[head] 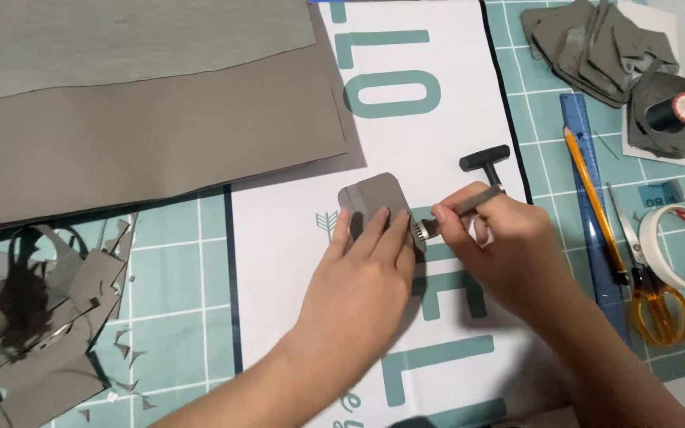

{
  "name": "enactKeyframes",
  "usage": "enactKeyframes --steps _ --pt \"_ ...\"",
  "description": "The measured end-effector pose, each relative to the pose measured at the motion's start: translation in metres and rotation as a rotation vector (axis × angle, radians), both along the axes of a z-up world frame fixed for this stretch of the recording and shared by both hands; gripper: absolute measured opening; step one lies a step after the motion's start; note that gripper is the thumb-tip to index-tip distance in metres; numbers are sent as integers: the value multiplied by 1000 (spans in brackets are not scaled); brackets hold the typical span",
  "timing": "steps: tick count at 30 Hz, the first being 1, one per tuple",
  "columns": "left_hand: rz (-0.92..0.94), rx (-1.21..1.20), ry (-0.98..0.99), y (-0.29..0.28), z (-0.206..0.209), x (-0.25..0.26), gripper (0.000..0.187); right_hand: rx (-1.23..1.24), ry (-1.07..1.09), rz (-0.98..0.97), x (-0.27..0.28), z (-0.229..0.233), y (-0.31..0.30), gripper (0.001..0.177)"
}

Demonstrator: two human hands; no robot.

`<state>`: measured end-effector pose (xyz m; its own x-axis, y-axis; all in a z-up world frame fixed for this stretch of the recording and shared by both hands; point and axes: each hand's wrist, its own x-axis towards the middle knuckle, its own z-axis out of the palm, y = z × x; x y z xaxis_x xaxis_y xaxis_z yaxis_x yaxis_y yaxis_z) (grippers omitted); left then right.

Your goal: Using a mallet and a pronged punch tool to create stitching holes in leather pieces.

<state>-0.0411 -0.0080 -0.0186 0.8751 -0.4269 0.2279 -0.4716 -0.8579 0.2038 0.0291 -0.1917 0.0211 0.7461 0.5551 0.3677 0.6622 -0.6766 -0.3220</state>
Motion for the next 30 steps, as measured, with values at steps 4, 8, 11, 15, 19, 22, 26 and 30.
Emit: enactKeyframes --steps 4,8,11,15,19,22,26,30 --pt "40 186 -32 -6 6 -9 54 30 191 -49 6 2 -3 22" --pt "42 184 -30 -9 11 -12 48 237 508 -205 8 8 -3 19" --pt "60 189 -47 -10 12 -14 46 371 549 -364 12 9 -16 16" --pt "61 165 -88 -10 12 -14 45 445 406 -516 12 24 -20 36" --pt "42 49 -95 -3 14 -2 38 488 556 -442 7 24 -13 17" --pt "-66 -172 17 10 16 16 34 401 584 -482 6 24 -9 15" --pt "125 -340 25 22 12 31 54 317 511 -401 5 23 -13 12" --pt "271 -187 39 21 25 29 89 340 560 -414 7 17 -16 15"
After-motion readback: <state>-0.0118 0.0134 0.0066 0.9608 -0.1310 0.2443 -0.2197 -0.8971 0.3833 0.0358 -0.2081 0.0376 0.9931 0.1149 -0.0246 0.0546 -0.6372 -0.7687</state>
